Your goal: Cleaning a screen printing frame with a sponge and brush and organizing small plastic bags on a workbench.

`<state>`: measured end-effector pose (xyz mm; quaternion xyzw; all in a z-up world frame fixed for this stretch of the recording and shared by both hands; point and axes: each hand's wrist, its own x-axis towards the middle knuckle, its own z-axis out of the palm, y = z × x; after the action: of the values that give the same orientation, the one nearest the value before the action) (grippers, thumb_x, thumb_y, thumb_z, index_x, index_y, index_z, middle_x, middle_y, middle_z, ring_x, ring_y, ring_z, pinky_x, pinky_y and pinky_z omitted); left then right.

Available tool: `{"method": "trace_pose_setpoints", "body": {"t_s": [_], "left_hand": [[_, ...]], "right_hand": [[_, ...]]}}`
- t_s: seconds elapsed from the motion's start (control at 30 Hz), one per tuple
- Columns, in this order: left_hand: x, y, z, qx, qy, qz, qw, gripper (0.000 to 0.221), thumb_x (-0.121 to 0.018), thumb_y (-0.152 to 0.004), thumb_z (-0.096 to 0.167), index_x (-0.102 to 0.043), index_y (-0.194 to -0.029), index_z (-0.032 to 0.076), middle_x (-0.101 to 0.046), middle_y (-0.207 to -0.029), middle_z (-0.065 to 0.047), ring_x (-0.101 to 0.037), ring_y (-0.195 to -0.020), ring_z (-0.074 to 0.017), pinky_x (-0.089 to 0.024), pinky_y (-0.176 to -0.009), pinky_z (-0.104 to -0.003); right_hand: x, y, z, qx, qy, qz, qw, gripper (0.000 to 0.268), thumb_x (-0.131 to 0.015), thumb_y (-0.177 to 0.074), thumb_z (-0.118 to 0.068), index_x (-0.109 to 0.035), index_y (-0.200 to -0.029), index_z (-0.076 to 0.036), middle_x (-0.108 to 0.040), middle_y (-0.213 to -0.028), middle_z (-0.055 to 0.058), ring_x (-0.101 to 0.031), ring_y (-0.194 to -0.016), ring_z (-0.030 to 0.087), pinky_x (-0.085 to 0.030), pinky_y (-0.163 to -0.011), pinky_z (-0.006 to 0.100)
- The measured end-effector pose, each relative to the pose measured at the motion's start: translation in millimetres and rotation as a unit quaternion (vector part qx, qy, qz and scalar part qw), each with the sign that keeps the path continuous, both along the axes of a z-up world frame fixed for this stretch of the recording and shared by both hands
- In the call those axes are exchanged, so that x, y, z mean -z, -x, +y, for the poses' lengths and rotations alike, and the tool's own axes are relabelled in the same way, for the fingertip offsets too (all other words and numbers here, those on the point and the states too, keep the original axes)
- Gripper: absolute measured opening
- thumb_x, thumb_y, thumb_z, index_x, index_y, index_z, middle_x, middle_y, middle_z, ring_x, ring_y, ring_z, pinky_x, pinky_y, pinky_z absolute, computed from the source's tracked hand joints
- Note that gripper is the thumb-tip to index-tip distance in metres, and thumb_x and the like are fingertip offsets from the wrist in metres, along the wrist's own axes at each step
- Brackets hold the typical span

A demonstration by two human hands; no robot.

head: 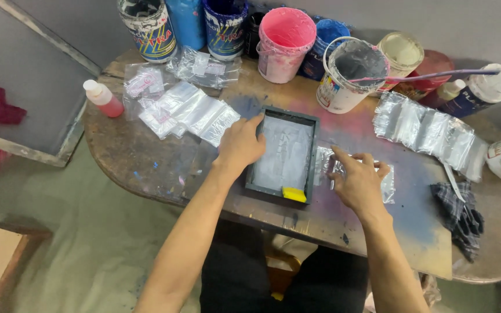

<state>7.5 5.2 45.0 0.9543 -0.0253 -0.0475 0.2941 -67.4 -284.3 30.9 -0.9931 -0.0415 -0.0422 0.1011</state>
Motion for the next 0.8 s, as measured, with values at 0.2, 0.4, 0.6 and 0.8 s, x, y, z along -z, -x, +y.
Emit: {"method": "trace_pose_setpoints", "body": {"t_s": [0.2,0.4,0.6,0.8], "left_hand": [[-12,1,-1,0.004,0.04,0.001,0.999,0.053,-0.06,-0.09,0.017,-0.063,-0.142,0.009,-0.071,-0.115,-0.026,-0.071,-0.11,-0.0417,-0.058,-0.093,-0.055],[-5,-4,-1,-0.006,0.057,-0.014,0.998,0.052,-0.061,-0.089,0.016,-0.064,-0.14,0.008,-0.071,-0.116,-0.026,-0.071,-0.11,-0.0423,-0.058,-0.092,-0.055],[-7,-2,-3,-0.006,0.077,-0.027,0.997,0.052,-0.06,-0.088,0.015,-0.065,-0.139,0.007,-0.072,-0.113,-0.027,-0.071,-0.108,-0.0428,-0.059,-0.091,-0.054],[-16,3,-3,-0.008,0.08,-0.027,0.996,0.052,-0.06,-0.087,0.017,-0.065,-0.138,0.007,-0.073,-0.112,-0.026,-0.072,-0.107,-0.0416,-0.06,-0.091,-0.053]], "right_hand": [[7,-4,-7,-0.002,0.005,0.011,1.0,0.07,-0.079,-0.08,-0.027,-0.058,-0.147,-0.025,-0.076,-0.119,-0.003,-0.059,-0.122,0.031,-0.026,-0.105,0.06],[7,-2,-7,-0.009,0.006,0.004,1.0,0.069,-0.079,-0.08,-0.025,-0.06,-0.146,-0.023,-0.077,-0.118,-0.002,-0.06,-0.121,0.031,-0.027,-0.103,0.059],[11,-3,-11,-0.004,-0.001,0.012,1.0,0.068,-0.078,-0.081,-0.024,-0.06,-0.146,-0.022,-0.076,-0.12,-0.002,-0.059,-0.122,0.031,-0.027,-0.104,0.061],[2,-2,-6,-0.001,0.001,0.012,1.0,0.067,-0.079,-0.081,-0.023,-0.061,-0.145,-0.021,-0.077,-0.118,0.0,-0.06,-0.121,0.032,-0.028,-0.104,0.061]]}}
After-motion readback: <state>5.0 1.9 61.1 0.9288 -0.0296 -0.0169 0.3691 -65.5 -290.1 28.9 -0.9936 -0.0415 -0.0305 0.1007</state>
